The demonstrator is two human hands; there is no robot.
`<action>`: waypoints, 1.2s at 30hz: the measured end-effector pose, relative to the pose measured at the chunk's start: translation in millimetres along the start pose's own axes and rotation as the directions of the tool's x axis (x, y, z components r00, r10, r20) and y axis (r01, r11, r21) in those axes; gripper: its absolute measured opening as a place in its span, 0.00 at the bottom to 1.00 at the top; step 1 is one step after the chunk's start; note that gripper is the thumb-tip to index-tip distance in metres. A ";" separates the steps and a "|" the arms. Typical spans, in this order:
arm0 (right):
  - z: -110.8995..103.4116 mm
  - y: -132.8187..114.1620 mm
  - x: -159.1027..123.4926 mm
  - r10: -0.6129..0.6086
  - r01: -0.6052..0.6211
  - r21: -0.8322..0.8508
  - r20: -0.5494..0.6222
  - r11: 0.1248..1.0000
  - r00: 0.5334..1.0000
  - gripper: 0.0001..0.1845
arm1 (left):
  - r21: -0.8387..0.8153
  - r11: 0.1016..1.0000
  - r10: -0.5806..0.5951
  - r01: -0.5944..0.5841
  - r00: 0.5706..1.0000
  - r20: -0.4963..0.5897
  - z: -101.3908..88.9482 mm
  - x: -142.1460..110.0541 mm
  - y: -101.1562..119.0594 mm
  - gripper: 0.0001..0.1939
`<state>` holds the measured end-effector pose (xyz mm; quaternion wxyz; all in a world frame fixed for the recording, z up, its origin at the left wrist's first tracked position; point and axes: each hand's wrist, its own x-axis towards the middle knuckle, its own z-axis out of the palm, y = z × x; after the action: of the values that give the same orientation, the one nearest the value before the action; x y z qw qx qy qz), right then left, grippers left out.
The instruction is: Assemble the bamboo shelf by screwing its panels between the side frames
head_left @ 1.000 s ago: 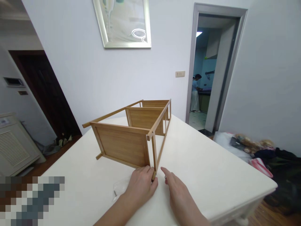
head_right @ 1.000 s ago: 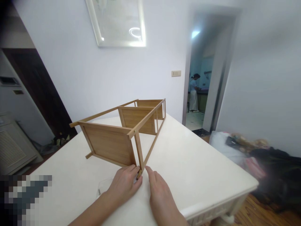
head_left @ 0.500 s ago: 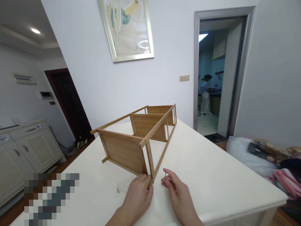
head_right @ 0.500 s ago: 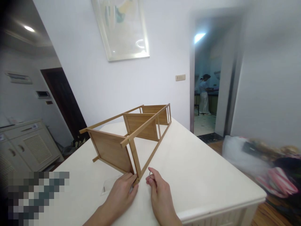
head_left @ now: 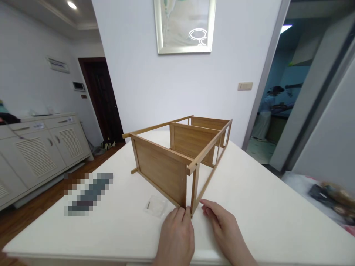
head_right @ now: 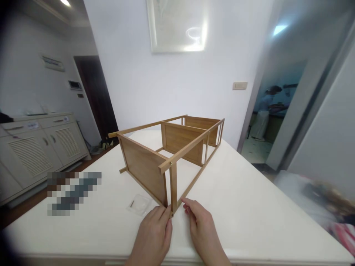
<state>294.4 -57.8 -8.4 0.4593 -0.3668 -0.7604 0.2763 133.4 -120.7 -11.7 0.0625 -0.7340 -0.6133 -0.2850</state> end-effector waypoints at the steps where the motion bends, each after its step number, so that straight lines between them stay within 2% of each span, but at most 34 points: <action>1: 0.1 -0.3 0.5 0.008 -0.008 -0.009 0.003 1.000 1.000 0.15 | 0.007 1.000 0.011 -0.011 1.000 -0.016 -0.2 -3.2 -0.1 0.21; 4: 1.0 -2.2 1.2 0.061 -0.061 0.007 0.000 0.998 0.998 0.14 | 0.009 0.999 0.037 -0.036 0.997 -0.072 -1.5 -13.7 -2.6 0.21; 7: 2.1 -5.3 1.3 0.154 -0.154 0.104 0.006 0.983 0.988 0.13 | -0.018 1.000 0.013 -0.016 0.986 -0.164 -0.7 -24.7 -5.8 0.20; 9: 1.9 -8.0 1.8 0.231 -0.228 0.213 0.012 0.950 0.973 0.14 | -0.069 0.997 -0.045 0.029 0.971 -0.233 0.0 -30.4 -7.3 0.15; 11: 0.6 -11.5 3.0 0.300 -0.289 0.335 0.018 0.897 0.954 0.15 | -0.122 0.988 -0.122 0.092 0.959 -0.257 -0.7 -33.1 -8.2 0.06; 12: -0.2 -13.7 3.8 0.327 -0.310 0.389 0.023 0.868 0.945 0.16 | -0.139 0.984 -0.146 0.114 0.958 -0.246 -1.7 -33.1 -8.5 0.03; 15: -2.5 -20.7 6.1 0.380 -0.352 0.480 0.042 0.804 0.924 0.19 | -0.161 0.981 -0.138 0.112 0.977 -0.163 -6.2 -29.2 -8.2 0.04; 20: -5.0 -27.4 8.6 0.413 -0.375 0.448 0.015 0.812 0.911 0.21 | -0.216 0.967 -0.152 0.133 0.986 -0.070 -8.3 -18.1 -6.6 0.07; 23: -6.9 -27.6 10.0 0.421 -0.371 0.450 -0.012 0.812 0.907 0.21 | -0.245 0.950 -0.217 0.195 0.974 -0.065 -7.4 -11.0 -9.5 0.09; 27: -5.9 -25.9 10.9 0.458 -0.375 0.548 -0.017 0.748 0.889 0.21 | -0.366 0.882 -0.334 0.298 0.942 -0.036 -7.9 -2.8 -19.7 0.09; 29: -3.3 -25.1 11.1 0.474 -0.378 0.590 -0.009 0.713 0.880 0.21 | -0.499 0.794 -0.385 0.347 0.922 0.028 -6.7 0.3 -24.5 0.10; 31: -0.1 -25.1 11.5 0.485 -0.382 0.616 -0.001 0.689 0.874 0.22 | -0.660 0.642 -0.430 0.390 0.896 0.111 -4.2 3.1 -27.2 0.09; 34: 3.5 -26.0 12.9 0.491 -0.387 0.621 0.005 0.682 0.871 0.23 | -0.843 0.340 -0.494 0.417 0.842 0.217 -1.4 7.3 -26.4 0.12; 36: 4.7 -26.4 14.0 0.491 -0.391 0.606 0.002 0.693 0.871 0.24 | -0.903 0.107 -0.527 0.415 0.794 0.303 -3.2 10.3 -23.7 0.14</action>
<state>277.8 -62.1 16.4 0.5289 -0.3991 -0.4863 0.5696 111.0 -107.5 -10.0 -0.4467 -0.3734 -0.5177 -0.6269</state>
